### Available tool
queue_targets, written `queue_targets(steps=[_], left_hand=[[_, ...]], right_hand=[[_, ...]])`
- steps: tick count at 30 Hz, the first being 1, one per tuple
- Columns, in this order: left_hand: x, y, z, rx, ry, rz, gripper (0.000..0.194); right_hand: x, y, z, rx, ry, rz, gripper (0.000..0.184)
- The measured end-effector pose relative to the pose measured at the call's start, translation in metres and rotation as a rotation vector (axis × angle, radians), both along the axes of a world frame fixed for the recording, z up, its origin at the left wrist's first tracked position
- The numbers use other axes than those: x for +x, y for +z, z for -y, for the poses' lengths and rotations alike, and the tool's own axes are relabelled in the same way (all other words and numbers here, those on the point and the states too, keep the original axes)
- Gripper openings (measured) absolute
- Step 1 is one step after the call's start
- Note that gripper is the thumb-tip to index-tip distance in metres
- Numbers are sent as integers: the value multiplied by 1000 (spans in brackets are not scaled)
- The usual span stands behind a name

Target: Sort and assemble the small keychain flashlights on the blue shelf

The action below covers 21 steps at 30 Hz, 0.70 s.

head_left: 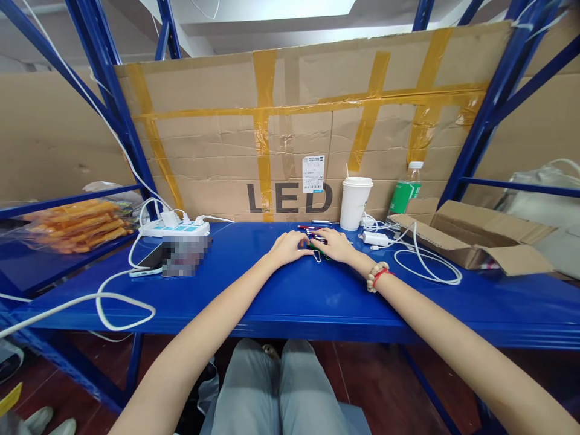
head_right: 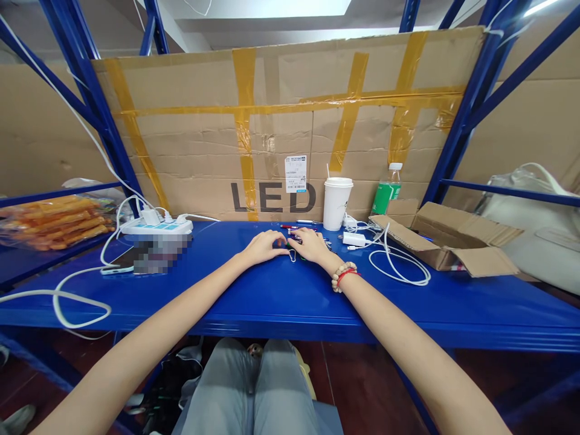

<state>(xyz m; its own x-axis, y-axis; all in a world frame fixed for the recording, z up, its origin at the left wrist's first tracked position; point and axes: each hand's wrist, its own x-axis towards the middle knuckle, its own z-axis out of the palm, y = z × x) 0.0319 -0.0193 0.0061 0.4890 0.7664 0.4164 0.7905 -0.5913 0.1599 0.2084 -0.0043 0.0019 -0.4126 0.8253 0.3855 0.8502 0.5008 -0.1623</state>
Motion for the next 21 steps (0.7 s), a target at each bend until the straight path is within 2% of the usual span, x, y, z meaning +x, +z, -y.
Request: queue_targets(steps=[5, 9, 13, 21], left_hand=[[-9, 8, 3, -29, 72, -125, 38], [-12, 10, 6, -70, 64, -133, 31], [-9, 12, 9, -72, 15, -143, 19], [-2, 7, 8, -75, -87, -125, 24]], right_hand=[[4, 4, 4, -47, -182, 78, 57], [6, 4, 3, -141, -254, 130, 68], [4, 2, 2, -278, -260, 162, 70], [1, -1, -1, -325, -224, 161, 65]])
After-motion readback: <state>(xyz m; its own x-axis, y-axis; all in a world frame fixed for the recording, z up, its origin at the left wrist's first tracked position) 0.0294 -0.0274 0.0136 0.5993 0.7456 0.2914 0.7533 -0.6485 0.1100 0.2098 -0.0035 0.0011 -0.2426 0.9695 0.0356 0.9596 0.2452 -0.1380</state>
